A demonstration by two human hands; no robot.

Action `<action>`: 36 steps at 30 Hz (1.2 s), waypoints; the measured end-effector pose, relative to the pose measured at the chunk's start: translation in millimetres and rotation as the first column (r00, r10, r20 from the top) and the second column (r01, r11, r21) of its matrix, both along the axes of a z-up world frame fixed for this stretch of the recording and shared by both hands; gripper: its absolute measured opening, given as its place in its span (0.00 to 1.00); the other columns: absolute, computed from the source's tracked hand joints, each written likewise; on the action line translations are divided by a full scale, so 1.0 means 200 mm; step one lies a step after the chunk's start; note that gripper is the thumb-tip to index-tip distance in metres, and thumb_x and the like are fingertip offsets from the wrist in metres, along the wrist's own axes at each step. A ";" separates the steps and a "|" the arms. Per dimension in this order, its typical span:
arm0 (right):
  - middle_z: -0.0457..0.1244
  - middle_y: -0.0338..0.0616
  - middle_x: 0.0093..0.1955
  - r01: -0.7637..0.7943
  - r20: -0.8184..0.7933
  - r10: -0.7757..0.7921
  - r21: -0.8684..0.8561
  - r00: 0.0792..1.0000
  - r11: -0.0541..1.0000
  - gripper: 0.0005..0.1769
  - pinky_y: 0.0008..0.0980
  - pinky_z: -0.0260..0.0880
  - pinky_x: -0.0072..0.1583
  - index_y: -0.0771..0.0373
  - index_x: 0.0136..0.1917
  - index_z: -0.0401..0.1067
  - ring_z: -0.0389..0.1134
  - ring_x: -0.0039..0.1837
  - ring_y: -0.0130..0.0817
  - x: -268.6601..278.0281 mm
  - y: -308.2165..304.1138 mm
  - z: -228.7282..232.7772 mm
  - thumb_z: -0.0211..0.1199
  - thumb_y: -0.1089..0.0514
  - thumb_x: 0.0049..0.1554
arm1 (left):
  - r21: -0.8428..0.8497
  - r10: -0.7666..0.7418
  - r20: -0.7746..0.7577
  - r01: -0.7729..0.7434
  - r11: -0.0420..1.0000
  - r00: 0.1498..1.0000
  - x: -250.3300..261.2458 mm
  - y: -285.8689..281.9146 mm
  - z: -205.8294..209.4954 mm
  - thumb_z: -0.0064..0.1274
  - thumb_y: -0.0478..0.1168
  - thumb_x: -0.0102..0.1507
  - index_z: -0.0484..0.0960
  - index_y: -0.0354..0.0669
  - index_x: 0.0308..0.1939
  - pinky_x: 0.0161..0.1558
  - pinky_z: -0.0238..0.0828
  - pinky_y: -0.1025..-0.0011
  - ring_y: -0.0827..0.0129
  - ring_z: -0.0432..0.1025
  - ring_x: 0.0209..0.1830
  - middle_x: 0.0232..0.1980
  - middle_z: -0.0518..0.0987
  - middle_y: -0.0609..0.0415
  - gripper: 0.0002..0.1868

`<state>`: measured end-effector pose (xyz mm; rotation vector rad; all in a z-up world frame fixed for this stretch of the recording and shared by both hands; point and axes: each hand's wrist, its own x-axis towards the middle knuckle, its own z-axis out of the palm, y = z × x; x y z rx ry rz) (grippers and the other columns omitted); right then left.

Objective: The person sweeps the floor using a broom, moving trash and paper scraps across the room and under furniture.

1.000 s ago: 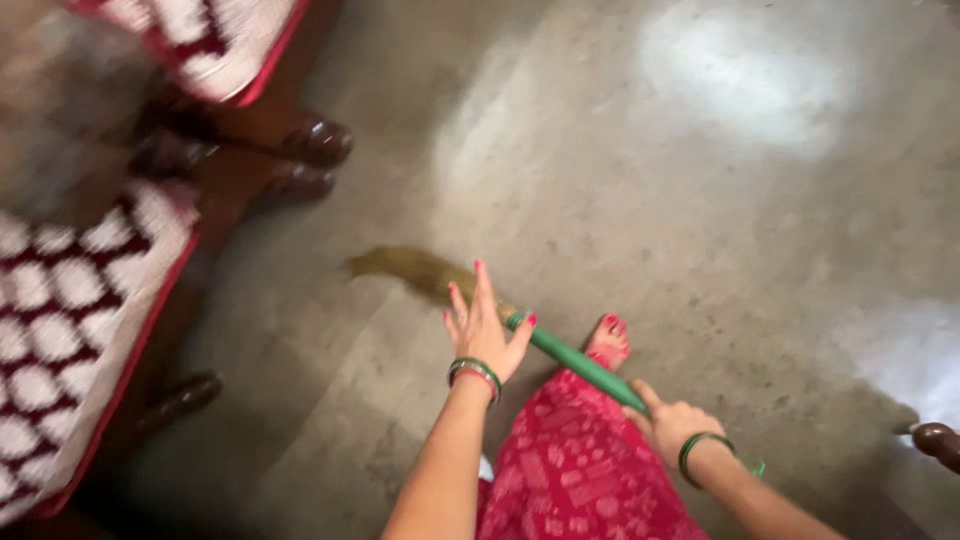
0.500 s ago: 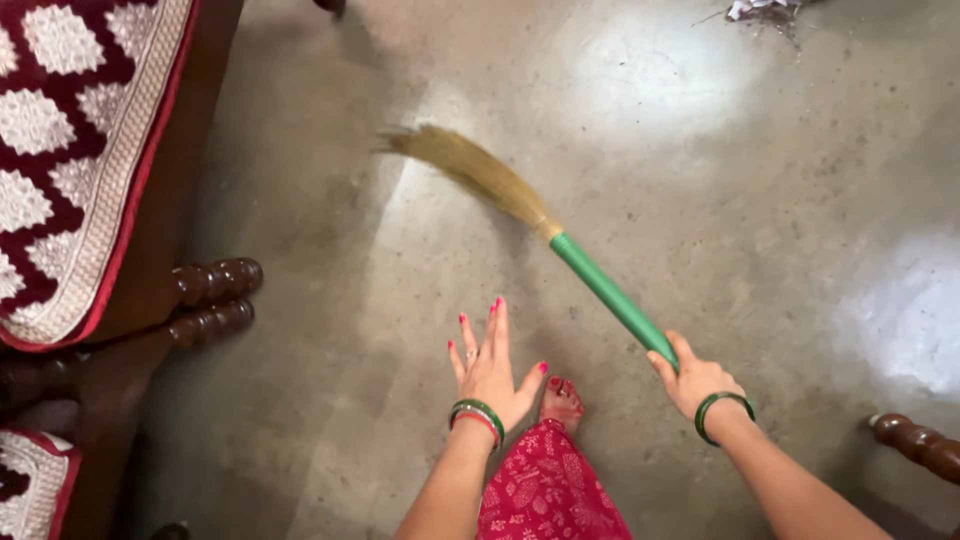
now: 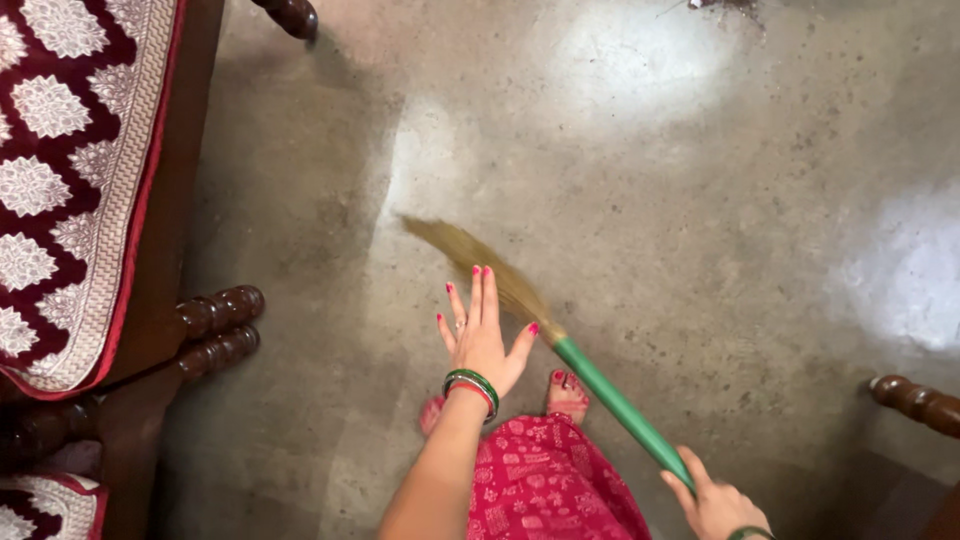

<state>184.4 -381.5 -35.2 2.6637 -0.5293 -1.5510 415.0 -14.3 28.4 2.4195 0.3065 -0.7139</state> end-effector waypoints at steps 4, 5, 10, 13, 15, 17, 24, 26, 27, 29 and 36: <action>0.73 0.51 0.55 0.089 -0.122 -0.106 -0.141 0.987 0.986 0.42 0.53 0.75 0.63 0.22 0.80 0.46 0.75 0.61 0.53 -0.04 -0.02 -0.03 0.40 0.18 0.55 | 0.004 -0.051 -0.100 0.052 0.999 0.994 -0.09 0.06 -0.03 0.55 0.60 0.61 0.34 0.53 0.81 0.75 0.23 0.37 0.47 0.25 0.84 0.85 0.37 0.58 0.56; 0.72 0.52 0.56 0.107 -0.091 -0.120 -0.136 0.989 0.985 0.42 0.53 0.74 0.63 0.23 0.81 0.46 0.74 0.62 0.54 0.02 0.00 -0.03 0.40 0.19 0.56 | 0.010 -0.074 -0.131 0.076 0.997 0.989 -0.12 0.08 -0.03 0.55 0.60 0.61 0.34 0.53 0.81 0.75 0.23 0.37 0.47 0.25 0.84 0.86 0.37 0.58 0.56; 0.68 0.57 0.63 0.240 0.061 -0.236 -0.082 0.970 0.967 0.40 0.56 0.69 0.65 0.29 0.82 0.47 0.69 0.66 0.60 0.58 0.23 0.04 0.41 0.22 0.59 | -0.022 -0.159 -0.161 0.158 0.987 0.974 -0.16 0.20 0.03 0.53 0.60 0.61 0.33 0.55 0.81 0.75 0.22 0.37 0.48 0.24 0.84 0.86 0.37 0.60 0.56; 0.67 0.62 0.61 0.346 0.250 -0.348 0.055 0.903 0.937 0.39 0.59 0.67 0.63 0.38 0.80 0.53 0.68 0.64 0.65 0.91 0.44 0.05 0.46 0.25 0.61 | -0.016 -0.215 -0.184 0.216 0.976 0.959 -0.13 0.29 0.07 0.53 0.60 0.62 0.33 0.56 0.81 0.75 0.21 0.37 0.50 0.25 0.85 0.86 0.37 0.60 0.55; 0.74 0.60 0.49 0.553 0.186 -0.603 0.262 0.776 0.791 0.36 0.53 0.77 0.55 0.53 0.69 0.69 0.75 0.51 0.57 1.08 0.55 0.03 0.50 0.27 0.62 | -0.015 -0.233 -0.186 0.235 0.972 0.955 -0.12 0.34 0.10 0.53 0.60 0.61 0.33 0.56 0.81 0.75 0.21 0.37 0.50 0.25 0.85 0.86 0.37 0.61 0.55; 0.65 0.55 0.36 0.704 -0.079 -0.883 0.638 0.464 0.312 0.36 0.48 0.66 0.40 0.58 0.70 0.65 0.63 0.34 0.41 1.17 0.65 0.00 0.59 0.31 0.62 | -0.016 -0.239 -0.166 0.240 0.971 0.957 -0.08 0.39 0.12 0.53 0.61 0.61 0.33 0.57 0.81 0.75 0.22 0.37 0.50 0.25 0.85 0.86 0.37 0.61 0.55; 0.61 0.44 0.26 0.660 0.120 -0.940 0.684 0.319 0.311 0.32 0.36 0.63 0.29 0.52 0.71 0.63 0.62 0.25 0.32 0.82 1.15 0.30 0.56 0.37 0.59 | -0.017 -0.353 -0.121 0.354 0.935 0.928 0.00 0.47 0.19 0.52 0.62 0.61 0.34 0.57 0.81 0.75 0.23 0.36 0.51 0.27 0.85 0.86 0.38 0.62 0.55; 0.58 0.42 0.25 0.725 -0.035 -0.997 0.689 0.064 0.022 0.27 0.35 0.59 0.27 0.52 0.66 0.66 0.57 0.23 0.31 0.60 1.34 0.43 0.55 0.38 0.59 | -0.010 -0.381 -0.126 0.383 0.924 0.916 -0.02 0.49 0.18 0.51 0.63 0.61 0.35 0.57 0.81 0.75 0.24 0.36 0.51 0.27 0.85 0.86 0.38 0.62 0.54; 0.56 0.41 0.25 0.735 -0.116 -0.989 0.662 -0.092 -0.146 0.25 0.34 0.56 0.26 0.54 0.62 0.67 0.54 0.22 0.31 0.47 1.43 0.48 0.55 0.38 0.59 | -0.010 -0.391 -0.127 0.393 0.919 0.911 -0.04 0.50 0.17 0.49 0.63 0.62 0.35 0.57 0.81 0.75 0.24 0.36 0.51 0.27 0.85 0.86 0.38 0.62 0.53; 0.56 0.40 0.25 0.690 -0.184 -0.934 0.633 -0.306 -0.351 0.22 0.33 0.56 0.26 0.56 0.55 0.63 0.54 0.23 0.30 0.22 1.57 0.55 0.54 0.37 0.62 | -0.015 -0.409 -0.131 0.410 0.912 0.903 -0.09 0.51 0.12 0.47 0.64 0.64 0.36 0.57 0.82 0.75 0.23 0.35 0.51 0.29 0.85 0.86 0.39 0.61 0.51; 0.48 0.33 0.23 0.392 -0.299 -0.465 0.274 -0.833 -0.878 0.25 0.30 0.51 0.27 0.41 0.56 0.64 0.48 0.23 0.26 -0.46 1.84 0.42 0.45 0.25 0.58 | -0.059 -0.363 -0.206 0.359 0.932 0.909 -0.29 0.55 0.03 0.44 0.62 0.65 0.37 0.58 0.82 0.75 0.21 0.38 0.51 0.28 0.85 0.86 0.39 0.61 0.48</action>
